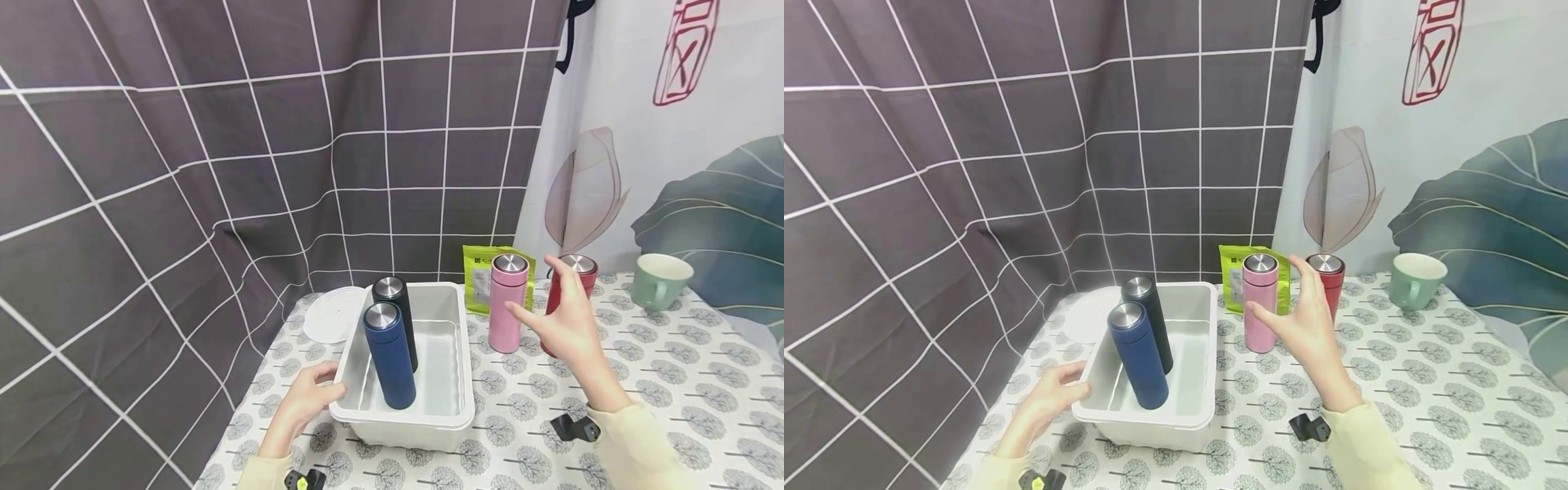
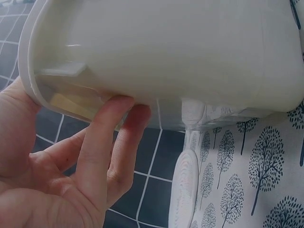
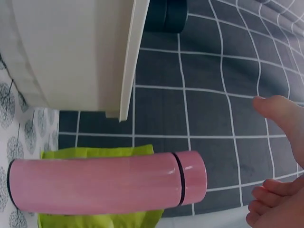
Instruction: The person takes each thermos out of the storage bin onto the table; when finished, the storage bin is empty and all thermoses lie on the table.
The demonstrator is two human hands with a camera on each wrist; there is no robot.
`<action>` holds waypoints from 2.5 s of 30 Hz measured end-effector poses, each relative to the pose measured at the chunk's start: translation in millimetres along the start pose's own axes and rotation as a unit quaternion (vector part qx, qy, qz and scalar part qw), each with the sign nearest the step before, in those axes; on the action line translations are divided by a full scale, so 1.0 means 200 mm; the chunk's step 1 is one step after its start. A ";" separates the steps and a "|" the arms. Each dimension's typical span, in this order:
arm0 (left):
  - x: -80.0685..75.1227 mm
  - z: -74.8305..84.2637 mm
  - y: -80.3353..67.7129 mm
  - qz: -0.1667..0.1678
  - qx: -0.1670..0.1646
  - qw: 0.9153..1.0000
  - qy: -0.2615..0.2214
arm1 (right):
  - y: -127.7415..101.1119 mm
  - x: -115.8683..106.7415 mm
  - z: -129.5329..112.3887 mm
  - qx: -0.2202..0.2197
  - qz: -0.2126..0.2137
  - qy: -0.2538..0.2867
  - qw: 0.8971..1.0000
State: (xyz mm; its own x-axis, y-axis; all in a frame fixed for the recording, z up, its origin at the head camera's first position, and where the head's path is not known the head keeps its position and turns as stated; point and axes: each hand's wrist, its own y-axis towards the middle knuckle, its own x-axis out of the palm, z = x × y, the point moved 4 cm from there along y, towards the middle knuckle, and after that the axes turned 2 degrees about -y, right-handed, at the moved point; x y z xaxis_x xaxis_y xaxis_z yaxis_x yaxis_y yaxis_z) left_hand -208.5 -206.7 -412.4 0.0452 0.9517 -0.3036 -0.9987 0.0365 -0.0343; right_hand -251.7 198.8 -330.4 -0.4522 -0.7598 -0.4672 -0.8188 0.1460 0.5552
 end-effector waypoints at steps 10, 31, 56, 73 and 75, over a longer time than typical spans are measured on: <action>0.00 0.00 0.00 0.001 -0.011 1.000 0.003 | -0.03 0.07 -0.05 0.001 -0.040 0.008 0.999; 0.00 -0.01 0.00 -0.008 -0.008 1.000 -0.005 | -0.08 0.30 -0.15 -0.010 -0.148 0.066 0.987; -0.01 -0.01 0.01 0.001 -0.008 1.000 0.014 | -0.15 0.53 -0.24 -0.002 -0.288 0.157 0.945; 0.00 0.00 0.00 0.004 0.006 1.000 0.018 | -0.17 0.68 -0.32 -0.008 -0.342 0.154 0.927; 0.00 0.00 0.01 0.003 0.004 1.000 0.015 | -0.17 0.69 -0.32 -0.007 -0.345 0.155 0.926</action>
State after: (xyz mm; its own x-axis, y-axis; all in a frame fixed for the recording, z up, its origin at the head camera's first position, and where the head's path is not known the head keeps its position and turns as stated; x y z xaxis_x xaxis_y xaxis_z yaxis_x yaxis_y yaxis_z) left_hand -209.7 -207.3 -412.9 0.0398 0.9422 -0.3326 -0.9991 0.0337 -0.0240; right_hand -263.4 47.5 -369.8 0.3007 -0.8151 -0.4952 -0.8700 -0.4472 0.2078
